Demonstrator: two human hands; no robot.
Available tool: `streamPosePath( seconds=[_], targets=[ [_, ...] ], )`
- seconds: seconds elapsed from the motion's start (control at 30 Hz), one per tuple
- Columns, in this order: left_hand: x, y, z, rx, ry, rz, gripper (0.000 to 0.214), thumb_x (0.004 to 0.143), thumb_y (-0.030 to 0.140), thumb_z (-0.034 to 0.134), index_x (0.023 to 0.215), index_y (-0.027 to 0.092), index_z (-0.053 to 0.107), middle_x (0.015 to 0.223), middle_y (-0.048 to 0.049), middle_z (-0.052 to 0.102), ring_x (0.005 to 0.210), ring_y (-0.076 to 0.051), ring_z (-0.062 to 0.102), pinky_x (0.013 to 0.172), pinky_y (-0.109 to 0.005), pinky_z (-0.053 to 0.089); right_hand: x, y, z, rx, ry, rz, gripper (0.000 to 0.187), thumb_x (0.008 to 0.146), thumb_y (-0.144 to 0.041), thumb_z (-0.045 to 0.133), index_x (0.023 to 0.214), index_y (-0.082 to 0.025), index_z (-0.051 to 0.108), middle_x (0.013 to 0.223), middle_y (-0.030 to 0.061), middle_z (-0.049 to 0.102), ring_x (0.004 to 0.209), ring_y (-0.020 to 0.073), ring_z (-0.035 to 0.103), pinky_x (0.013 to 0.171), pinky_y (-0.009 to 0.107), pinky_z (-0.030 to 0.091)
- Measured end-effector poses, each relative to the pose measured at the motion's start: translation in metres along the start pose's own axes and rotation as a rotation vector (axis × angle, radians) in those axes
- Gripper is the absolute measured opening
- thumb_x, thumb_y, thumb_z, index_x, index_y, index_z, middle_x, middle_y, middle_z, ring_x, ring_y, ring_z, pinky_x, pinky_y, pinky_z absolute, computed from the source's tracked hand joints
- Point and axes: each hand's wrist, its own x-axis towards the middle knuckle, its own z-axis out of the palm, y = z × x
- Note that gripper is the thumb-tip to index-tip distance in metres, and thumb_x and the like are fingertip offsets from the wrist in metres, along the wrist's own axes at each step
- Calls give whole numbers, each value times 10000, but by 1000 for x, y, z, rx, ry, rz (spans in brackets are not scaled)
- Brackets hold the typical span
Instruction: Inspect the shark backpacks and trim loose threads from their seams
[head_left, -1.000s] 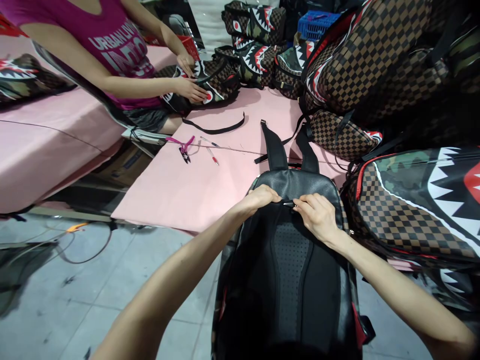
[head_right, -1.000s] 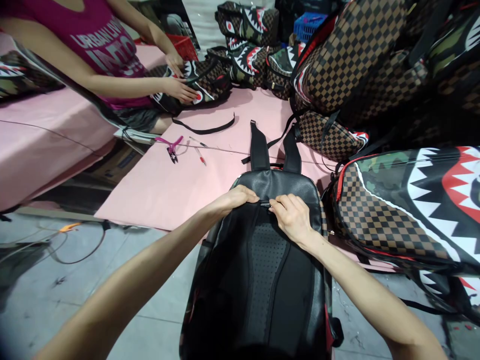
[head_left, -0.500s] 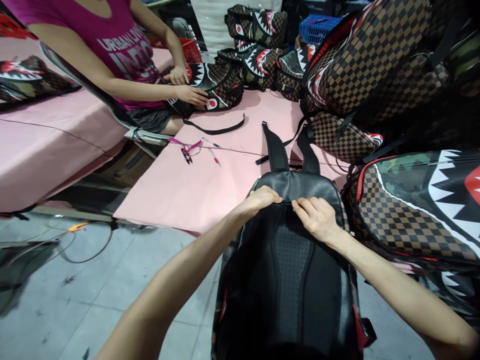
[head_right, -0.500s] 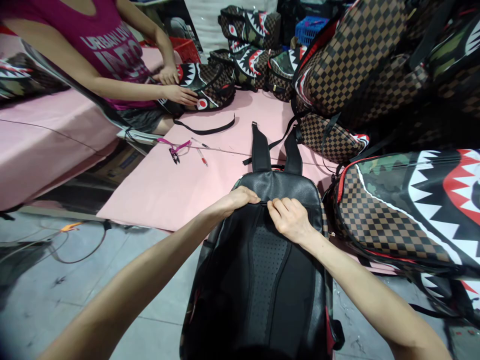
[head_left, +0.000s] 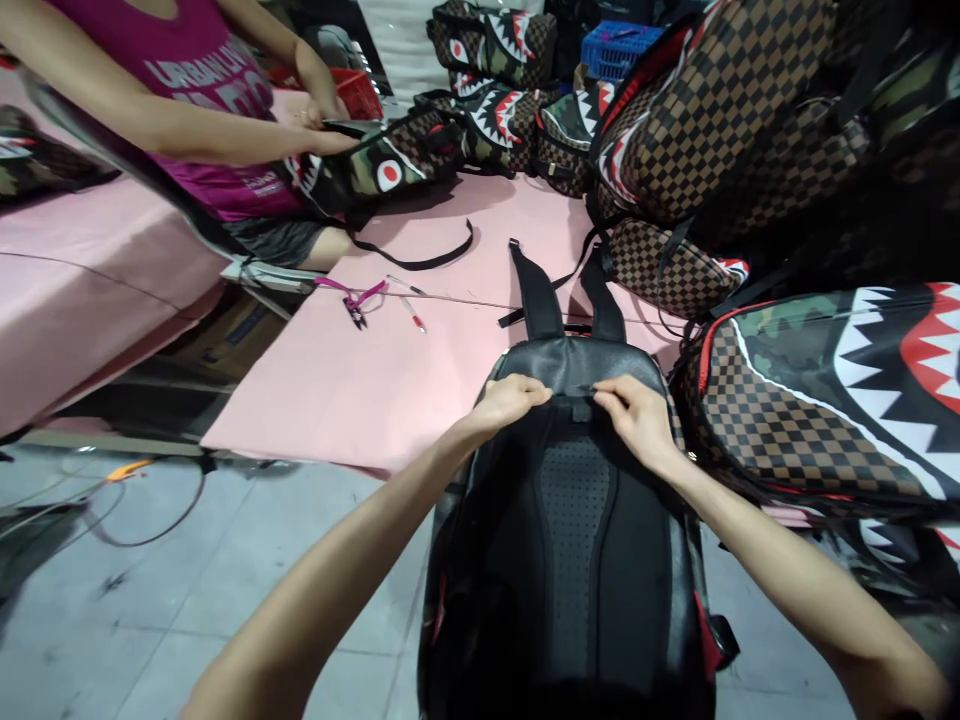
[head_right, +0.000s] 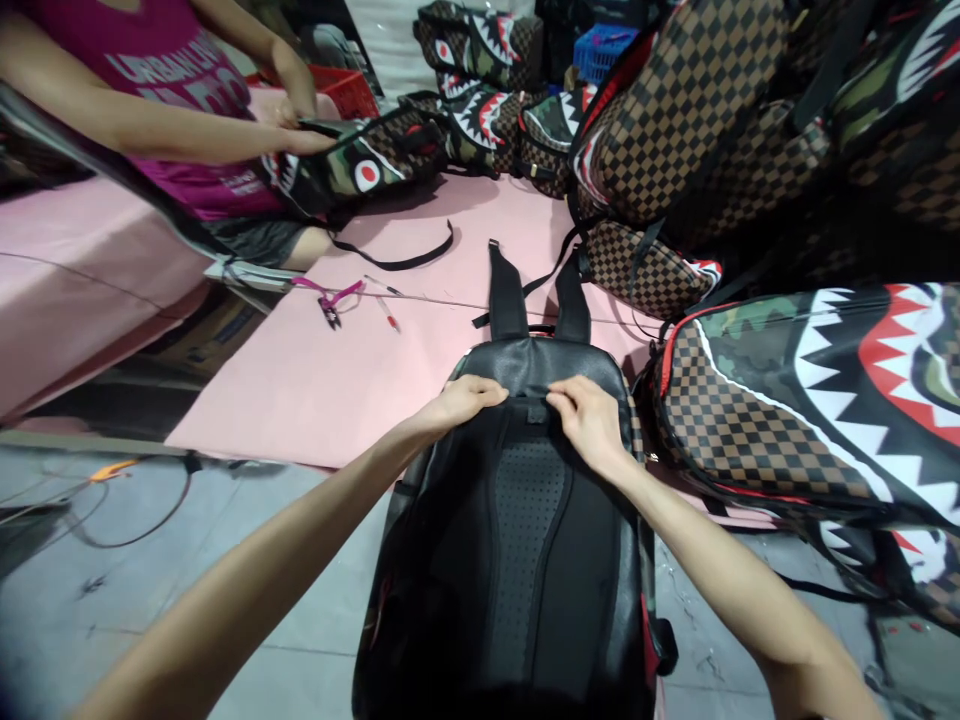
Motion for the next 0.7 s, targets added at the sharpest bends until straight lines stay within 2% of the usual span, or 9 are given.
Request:
streamPosePath(
  seconds=[0.1, 0.17, 0.23, 0.3, 0.37, 0.4, 0.5, 0.6, 0.7],
  targets=[
    [-2, -3, 11, 310, 120, 98, 334, 862, 430, 415, 792, 212, 658, 833, -27, 681, 847, -224, 575, 813, -373, 329, 10, 20, -31, 236, 249, 257, 293, 799, -421, 537, 947, -184, 626, 779, 27, 631, 696, 158, 579, 667, 293, 462],
    [1, -5, 25, 492, 255, 106, 353, 889, 411, 386, 826, 197, 659, 878, -74, 681, 884, -253, 567, 829, -405, 323, 5, 32, -52, 240, 332, 310, 378, 759, -454, 579, 1020, -181, 598, 767, 8, 604, 665, 139, 550, 645, 273, 449],
    [4, -6, 39, 596, 349, 108, 394, 912, 391, 341, 804, 175, 652, 848, -107, 666, 881, -269, 559, 827, -419, 331, -9, 40, -62, 130, 269, 322, 417, 737, -463, 608, 1044, -182, 596, 746, -5, 587, 648, 133, 531, 640, 267, 436],
    [4, -7, 48, 609, 420, 118, 369, 914, 375, 342, 870, 170, 645, 881, -122, 647, 917, -286, 543, 835, -430, 342, -26, 48, -60, -37, 133, 327, 406, 725, -448, 623, 1043, -195, 614, 722, -6, 590, 643, 146, 534, 634, 277, 429],
    [0, -13, 49, 582, 497, 128, 322, 897, 368, 390, 1026, 175, 612, 1026, -138, 615, 1028, -317, 504, 884, -462, 332, -40, 55, -52, -177, 58, 318, 374, 729, -408, 618, 1049, -215, 629, 756, 10, 623, 681, 171, 561, 658, 301, 435],
    [-5, -18, 47, 558, 544, 122, 329, 886, 365, 415, 1102, 178, 580, 1127, -148, 577, 1109, -336, 460, 924, -483, 311, -45, 58, -49, -208, 67, 317, 366, 738, -388, 605, 1061, -217, 630, 790, 23, 641, 708, 182, 575, 680, 312, 441],
    [-23, -44, 32, 340, 621, 14, 405, 870, 346, 441, 1226, 160, 484, 1323, -169, 442, 1266, -332, 332, 1007, -482, 271, -49, 66, -49, -160, 196, 352, 380, 776, -379, 549, 1094, -183, 621, 879, 64, 676, 766, 200, 607, 731, 330, 457],
    [-39, -69, 17, 42, 509, -139, 391, 870, 379, 413, 1162, 138, 512, 1150, -147, 578, 1083, -261, 526, 889, -380, 420, -41, 69, -57, -169, 232, 357, 407, 796, -409, 523, 1104, -163, 625, 1016, 104, 678, 894, 234, 619, 813, 353, 446],
    [-39, -78, 7, -115, 411, -175, 395, 878, 459, 353, 934, 150, 594, 879, -77, 660, 851, -198, 602, 743, -292, 466, -21, 69, -58, -295, 183, 378, 435, 834, -443, 458, 1125, -167, 627, 1094, 136, 659, 984, 281, 601, 842, 387, 422]
  ],
)
